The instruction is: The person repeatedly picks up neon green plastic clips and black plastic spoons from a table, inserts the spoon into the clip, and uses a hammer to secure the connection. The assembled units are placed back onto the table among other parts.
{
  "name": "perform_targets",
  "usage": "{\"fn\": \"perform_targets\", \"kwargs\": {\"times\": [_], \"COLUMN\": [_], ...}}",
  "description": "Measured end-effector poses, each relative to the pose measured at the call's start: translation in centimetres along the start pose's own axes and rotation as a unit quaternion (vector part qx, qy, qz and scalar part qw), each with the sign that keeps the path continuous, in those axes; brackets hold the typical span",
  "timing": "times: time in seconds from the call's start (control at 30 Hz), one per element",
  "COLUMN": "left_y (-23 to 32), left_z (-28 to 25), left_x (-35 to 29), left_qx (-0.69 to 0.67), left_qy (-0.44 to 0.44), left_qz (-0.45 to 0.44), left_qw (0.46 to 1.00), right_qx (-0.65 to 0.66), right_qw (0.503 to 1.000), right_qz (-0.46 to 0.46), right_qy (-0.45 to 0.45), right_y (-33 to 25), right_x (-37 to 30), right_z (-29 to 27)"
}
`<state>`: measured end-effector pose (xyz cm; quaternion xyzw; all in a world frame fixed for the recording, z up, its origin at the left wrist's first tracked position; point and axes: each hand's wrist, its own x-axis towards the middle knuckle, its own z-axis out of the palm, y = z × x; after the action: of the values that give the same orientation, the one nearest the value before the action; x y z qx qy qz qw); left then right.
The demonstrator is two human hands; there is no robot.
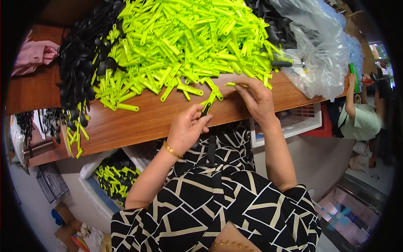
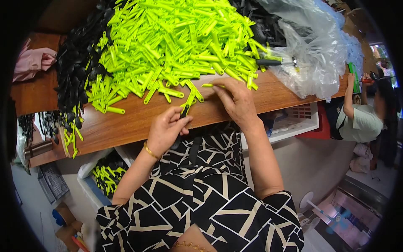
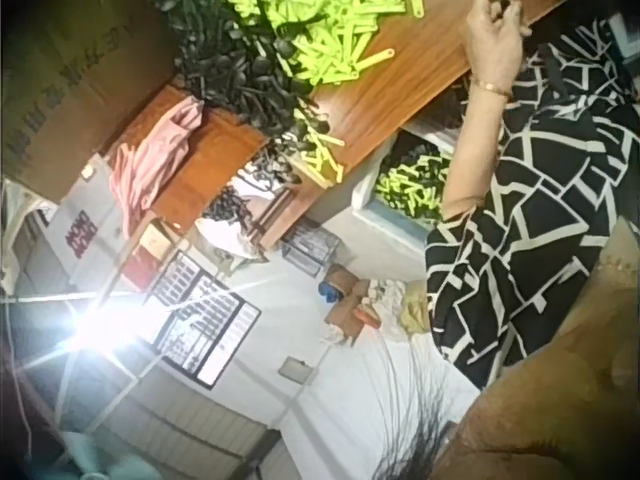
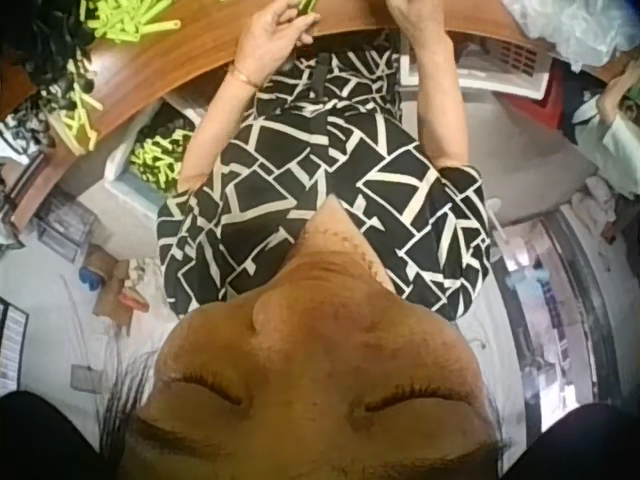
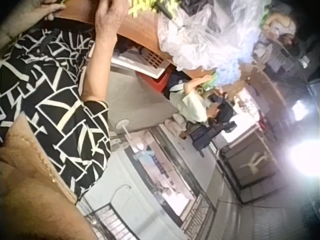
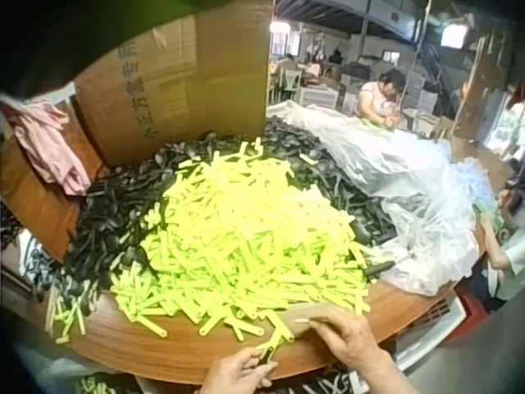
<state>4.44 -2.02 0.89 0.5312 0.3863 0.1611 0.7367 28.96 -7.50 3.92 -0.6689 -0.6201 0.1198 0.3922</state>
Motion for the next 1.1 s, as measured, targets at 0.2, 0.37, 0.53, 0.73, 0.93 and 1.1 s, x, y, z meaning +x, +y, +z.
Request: {"fn": "perform_targets", "kwargs": {"times": [0.2, 0.37, 0.53, 0.73, 0.93, 1.1], "left_y": [2.3, 2.6, 2.6, 3.1, 2.3, 2.5], "left_z": [0.3, 0.2, -0.1, 0.3, 0.3, 0.5], "left_x": [-0.2, -0.6, -0.8, -1.3, -1.8, -2.3], "left_qx": [0.119, 0.232, 0.264, 0.211, 0.312, 0.255], "left_qy": [0.005, -0.010, -0.009, -0.033, -0.009, 0.004], "left_qz": [0.043, 0.067, 0.099, 0.056, 0.143, 0.098], "left_qw": [0.992, 0.970, 0.959, 0.975, 0.939, 0.962], "right_qx": [0.021, 0.039, 0.026, 0.058, 0.003, 0.018], "right_qw": [0.987, 0.979, 0.985, 0.983, 0.981, 0.985], "right_qz": [-0.073, -0.100, -0.032, -0.014, -0.026, -0.046], "right_qy": [-0.145, -0.173, -0.169, -0.172, -0.192, -0.164], "right_y": [-3.4, -3.3, -4.7, -3.8, -4.7, -4.4], "right_x": [-0.6, -0.2, -1.1, -1.6, -1.8, -2.0], "right_z": [-0.1, 0.1, 0.2, -0.5, -0.6, -0.5]}}
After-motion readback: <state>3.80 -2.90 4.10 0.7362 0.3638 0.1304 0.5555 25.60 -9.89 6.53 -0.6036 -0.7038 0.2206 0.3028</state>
